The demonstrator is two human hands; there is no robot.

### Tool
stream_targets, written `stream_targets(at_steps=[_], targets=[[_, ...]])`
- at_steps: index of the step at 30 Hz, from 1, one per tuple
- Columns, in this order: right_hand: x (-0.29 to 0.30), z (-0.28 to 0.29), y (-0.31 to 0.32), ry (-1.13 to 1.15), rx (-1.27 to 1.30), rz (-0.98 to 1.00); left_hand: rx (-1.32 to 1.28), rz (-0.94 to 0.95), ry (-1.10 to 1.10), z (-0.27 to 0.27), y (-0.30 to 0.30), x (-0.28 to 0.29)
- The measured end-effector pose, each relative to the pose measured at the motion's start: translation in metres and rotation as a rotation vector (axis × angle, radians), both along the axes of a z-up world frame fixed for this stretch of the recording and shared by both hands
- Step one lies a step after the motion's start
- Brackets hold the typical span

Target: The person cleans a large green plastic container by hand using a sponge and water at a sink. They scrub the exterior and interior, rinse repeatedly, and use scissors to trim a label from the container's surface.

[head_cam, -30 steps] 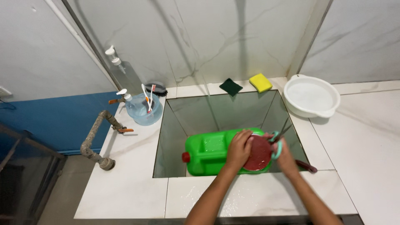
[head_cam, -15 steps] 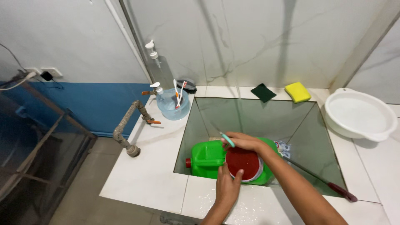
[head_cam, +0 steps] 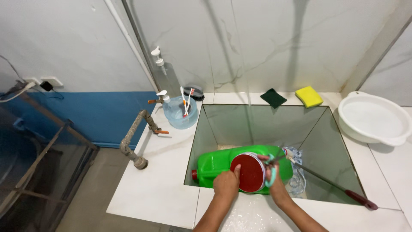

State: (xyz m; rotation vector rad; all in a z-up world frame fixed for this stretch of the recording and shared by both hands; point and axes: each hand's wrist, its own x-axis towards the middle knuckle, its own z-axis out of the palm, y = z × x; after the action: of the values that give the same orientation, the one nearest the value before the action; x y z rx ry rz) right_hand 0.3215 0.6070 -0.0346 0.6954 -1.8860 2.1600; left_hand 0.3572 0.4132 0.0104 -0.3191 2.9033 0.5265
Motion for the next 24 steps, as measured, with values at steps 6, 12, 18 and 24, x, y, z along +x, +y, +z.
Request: stream_targets(at_steps=[6, 12, 18, 24], targets=[[-0.047, 0.037, -0.050, -0.325, 0.377, 0.123, 0.315, -0.285, 0.944, 0.003, -0.014, 0.006], [-0.080, 0.069, -0.072, -0.510, 0.351, 0.446, 0.540, 0.108, 0.313, -0.006, -0.006, 0.004], [-0.120, 0.070, -0.117, -0.793, 0.428, 0.679, 0.697, 0.213, 0.068, 0.001, -0.014, 0.010], [-0.101, 0.110, -0.097, -0.324, 0.142, 0.412, 1.179, 0.193, 0.335, 0.033, -0.047, 0.005]])
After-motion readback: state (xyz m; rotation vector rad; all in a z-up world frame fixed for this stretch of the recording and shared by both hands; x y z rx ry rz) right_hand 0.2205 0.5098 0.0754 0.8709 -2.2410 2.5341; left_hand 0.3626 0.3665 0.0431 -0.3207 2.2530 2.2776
